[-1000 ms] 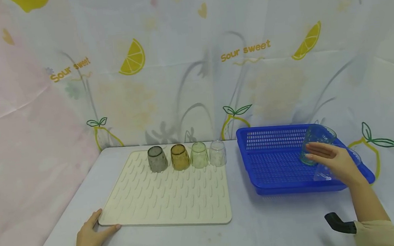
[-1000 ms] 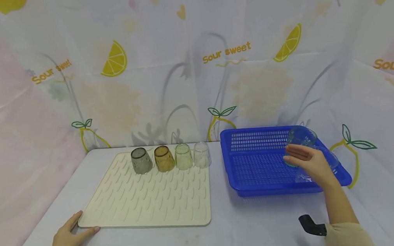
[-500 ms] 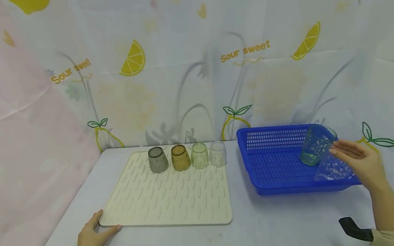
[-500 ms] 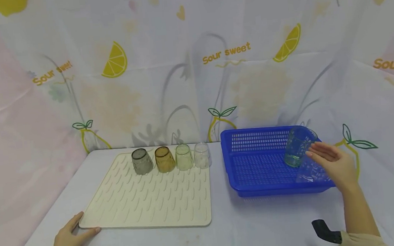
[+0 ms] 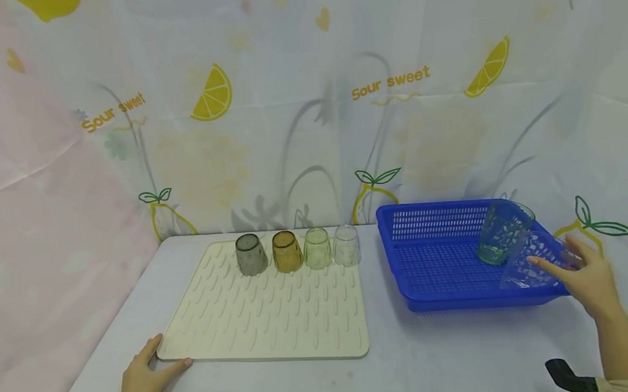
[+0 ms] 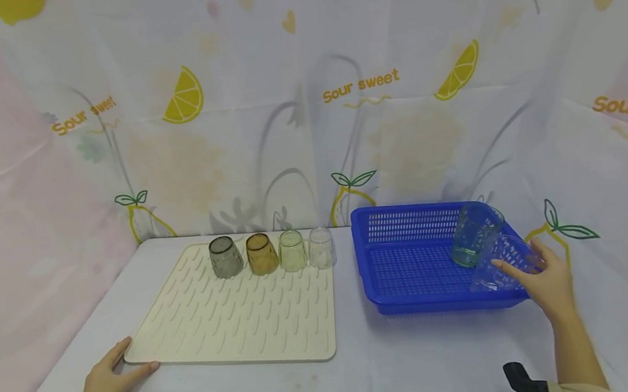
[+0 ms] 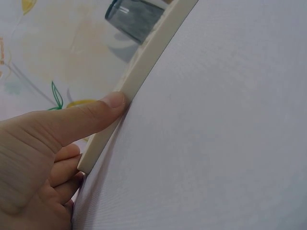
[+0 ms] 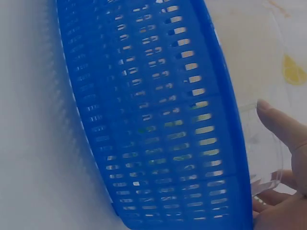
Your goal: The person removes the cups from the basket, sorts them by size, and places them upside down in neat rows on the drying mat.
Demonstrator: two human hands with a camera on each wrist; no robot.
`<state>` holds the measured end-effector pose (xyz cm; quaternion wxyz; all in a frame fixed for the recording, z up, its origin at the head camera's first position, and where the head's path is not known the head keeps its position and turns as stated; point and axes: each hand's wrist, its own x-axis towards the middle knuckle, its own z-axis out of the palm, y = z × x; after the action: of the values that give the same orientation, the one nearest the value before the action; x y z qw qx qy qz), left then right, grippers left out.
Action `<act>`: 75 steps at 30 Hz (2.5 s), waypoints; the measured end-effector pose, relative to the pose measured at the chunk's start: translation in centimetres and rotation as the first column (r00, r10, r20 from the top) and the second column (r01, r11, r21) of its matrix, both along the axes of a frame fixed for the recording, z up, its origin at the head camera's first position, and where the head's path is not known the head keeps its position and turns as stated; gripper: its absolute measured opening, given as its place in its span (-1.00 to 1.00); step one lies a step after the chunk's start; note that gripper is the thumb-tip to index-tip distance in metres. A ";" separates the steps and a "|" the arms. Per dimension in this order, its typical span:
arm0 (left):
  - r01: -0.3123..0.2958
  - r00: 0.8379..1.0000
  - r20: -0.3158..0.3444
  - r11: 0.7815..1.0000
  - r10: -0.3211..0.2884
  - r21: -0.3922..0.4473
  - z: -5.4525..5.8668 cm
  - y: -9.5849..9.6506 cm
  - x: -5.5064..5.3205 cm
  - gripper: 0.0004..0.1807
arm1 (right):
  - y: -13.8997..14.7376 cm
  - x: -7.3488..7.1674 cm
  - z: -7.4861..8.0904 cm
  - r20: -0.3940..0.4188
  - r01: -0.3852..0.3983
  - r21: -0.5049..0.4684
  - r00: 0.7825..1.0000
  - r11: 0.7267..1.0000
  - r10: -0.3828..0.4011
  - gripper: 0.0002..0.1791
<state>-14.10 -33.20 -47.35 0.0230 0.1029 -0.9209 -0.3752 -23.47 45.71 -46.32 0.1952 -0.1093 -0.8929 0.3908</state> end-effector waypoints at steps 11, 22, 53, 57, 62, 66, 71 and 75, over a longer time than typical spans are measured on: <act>0.001 1.000 0.009 1.000 -0.001 0.005 -0.1 -0.1 -0.1 0.06 | -6.2 2.3 6.6 0.245 -0.031 0.056 0.969 0.998 0.016 0.29; 0.001 1.000 -0.006 1.000 -0.001 0.003 -0.1 -0.1 0.0 0.07 | -6.9 2.6 6.1 0.161 0.027 -0.023 0.987 0.999 -0.023 0.19; 0.250 0.948 -0.248 0.947 -0.197 0.203 8.5 5.5 -2.8 -0.23 | -11.9 4.1 13.8 0.001 -0.147 -0.097 0.989 0.984 0.148 -0.02; 0.342 0.918 -0.293 0.907 -0.267 0.244 9.7 7.4 -3.8 -0.26 | -13.0 4.1 14.7 -0.069 -0.231 -0.130 0.972 0.964 0.223 -0.06; 0.431 0.882 -0.340 0.851 -0.327 0.301 10.8 9.7 -5.1 -0.29 | -14.9 4.1 15.3 -0.193 -0.381 -0.220 0.920 0.898 0.342 -0.09; 0.481 0.860 -0.351 0.817 -0.370 0.317 11.7 11.8 -5.9 -0.29 | -16.5 3.9 15.7 -0.181 -0.438 -0.213 0.896 0.873 0.405 -0.10; 0.557 0.815 -0.381 0.769 -0.435 0.314 12.8 14.6 -6.8 -0.29 | -18.2 3.2 16.0 -0.172 -0.476 -0.214 0.878 0.853 0.447 -0.08; 0.609 0.777 -0.408 0.736 -0.479 0.296 13.6 16.6 -7.5 -0.29 | -19.7 2.7 16.3 -0.149 -0.482 -0.214 0.876 0.849 0.459 -0.07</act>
<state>-21.64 -16.57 -33.72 0.0302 -0.2313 -0.7939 -0.5615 -20.72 26.00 -30.02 0.1196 0.1077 -0.8271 0.5385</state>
